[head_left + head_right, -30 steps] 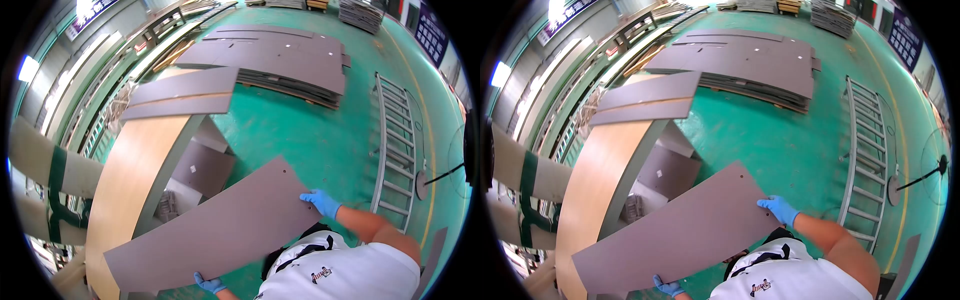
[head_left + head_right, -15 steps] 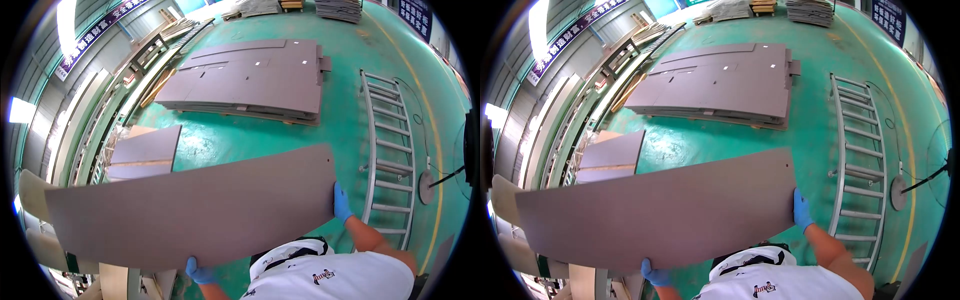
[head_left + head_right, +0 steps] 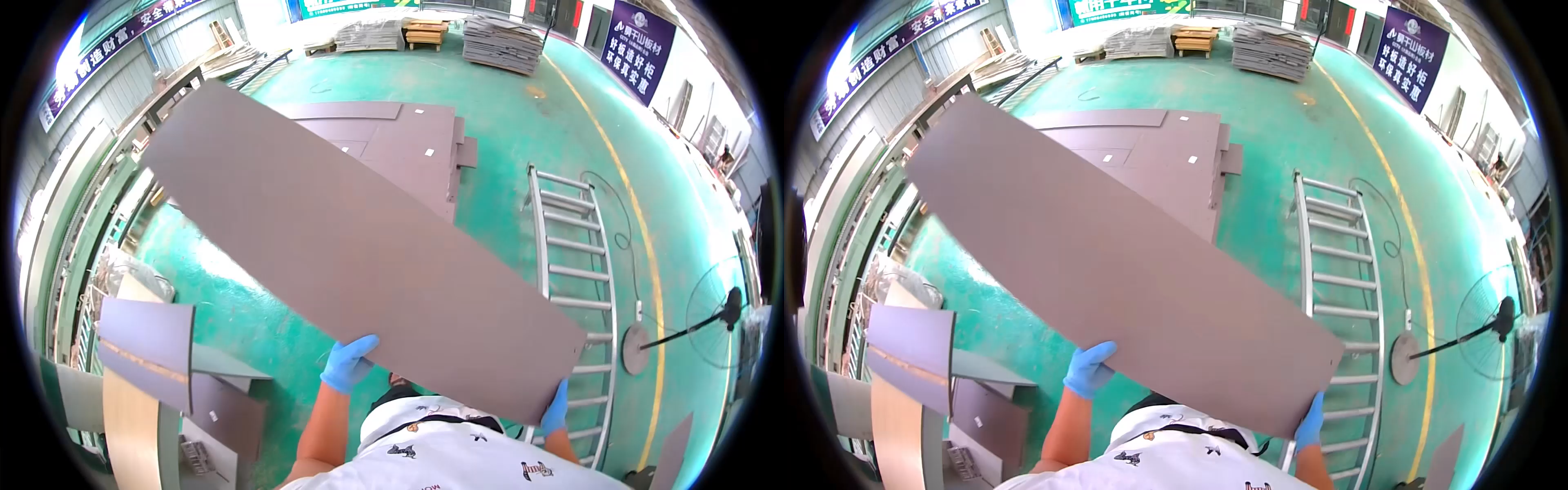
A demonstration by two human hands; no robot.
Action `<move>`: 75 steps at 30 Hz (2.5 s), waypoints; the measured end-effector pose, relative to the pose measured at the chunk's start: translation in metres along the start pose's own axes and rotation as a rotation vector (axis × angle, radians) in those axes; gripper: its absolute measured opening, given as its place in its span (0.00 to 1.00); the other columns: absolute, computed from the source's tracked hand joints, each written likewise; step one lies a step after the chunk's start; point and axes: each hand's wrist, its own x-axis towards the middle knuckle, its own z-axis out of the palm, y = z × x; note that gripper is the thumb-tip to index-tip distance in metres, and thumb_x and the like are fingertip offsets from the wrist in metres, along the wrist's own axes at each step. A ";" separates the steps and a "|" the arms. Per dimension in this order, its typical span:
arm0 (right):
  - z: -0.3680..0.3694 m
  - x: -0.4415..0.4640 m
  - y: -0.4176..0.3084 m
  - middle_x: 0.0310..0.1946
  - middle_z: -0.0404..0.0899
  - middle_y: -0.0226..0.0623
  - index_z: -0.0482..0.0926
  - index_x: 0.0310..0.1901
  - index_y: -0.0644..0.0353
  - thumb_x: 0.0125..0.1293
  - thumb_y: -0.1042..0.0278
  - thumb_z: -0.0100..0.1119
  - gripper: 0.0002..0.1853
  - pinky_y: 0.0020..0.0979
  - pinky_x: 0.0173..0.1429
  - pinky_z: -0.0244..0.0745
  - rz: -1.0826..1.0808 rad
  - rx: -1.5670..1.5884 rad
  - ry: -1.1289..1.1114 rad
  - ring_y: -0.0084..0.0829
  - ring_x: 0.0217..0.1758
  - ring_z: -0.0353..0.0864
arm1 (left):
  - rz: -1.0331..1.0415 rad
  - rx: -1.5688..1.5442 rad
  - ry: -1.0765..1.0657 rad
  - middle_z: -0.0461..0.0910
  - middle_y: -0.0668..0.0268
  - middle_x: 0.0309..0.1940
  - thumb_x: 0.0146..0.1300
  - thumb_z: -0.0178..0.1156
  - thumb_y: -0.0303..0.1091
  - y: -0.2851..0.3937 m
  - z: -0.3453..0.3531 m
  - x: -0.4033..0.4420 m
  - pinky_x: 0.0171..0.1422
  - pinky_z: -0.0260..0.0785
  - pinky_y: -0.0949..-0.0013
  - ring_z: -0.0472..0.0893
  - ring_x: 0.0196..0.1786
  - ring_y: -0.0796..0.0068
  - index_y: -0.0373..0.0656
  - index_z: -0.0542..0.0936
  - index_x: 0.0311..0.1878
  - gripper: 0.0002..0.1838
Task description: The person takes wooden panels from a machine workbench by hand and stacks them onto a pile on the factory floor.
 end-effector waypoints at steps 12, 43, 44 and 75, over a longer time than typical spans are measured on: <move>-0.014 0.120 -0.107 0.69 0.68 0.39 0.62 0.71 0.64 0.73 0.36 0.45 0.39 0.40 0.71 0.66 0.058 -0.069 0.219 0.39 0.68 0.70 | -0.626 -0.398 0.430 0.79 0.53 0.54 0.61 0.56 0.26 -0.223 0.010 0.316 0.67 0.69 0.49 0.78 0.58 0.51 0.38 0.76 0.57 0.19; 0.404 0.754 -0.303 0.71 0.64 0.36 0.60 0.73 0.56 0.74 0.35 0.40 0.37 0.41 0.74 0.59 0.446 0.008 -0.462 0.39 0.71 0.65 | -0.342 -0.727 0.767 0.77 0.54 0.59 0.64 0.56 0.37 -0.215 -0.067 0.934 0.71 0.64 0.47 0.75 0.62 0.52 0.38 0.72 0.62 0.24; 0.453 0.762 -0.314 0.71 0.63 0.36 0.60 0.73 0.57 0.74 0.35 0.40 0.38 0.41 0.74 0.59 0.341 -0.153 -0.327 0.38 0.71 0.64 | -0.345 -0.719 0.792 0.77 0.54 0.59 0.64 0.56 0.37 -0.208 -0.068 0.956 0.71 0.64 0.47 0.75 0.62 0.52 0.38 0.72 0.62 0.24; 0.884 1.084 0.002 0.64 0.73 0.39 0.69 0.66 0.57 0.73 0.43 0.48 0.30 0.50 0.70 0.67 0.737 -0.675 -0.464 0.42 0.65 0.73 | -0.420 -0.792 1.868 0.77 0.54 0.58 0.74 0.42 0.51 -0.408 0.006 0.547 0.59 0.71 0.48 0.78 0.58 0.54 0.47 0.64 0.68 0.26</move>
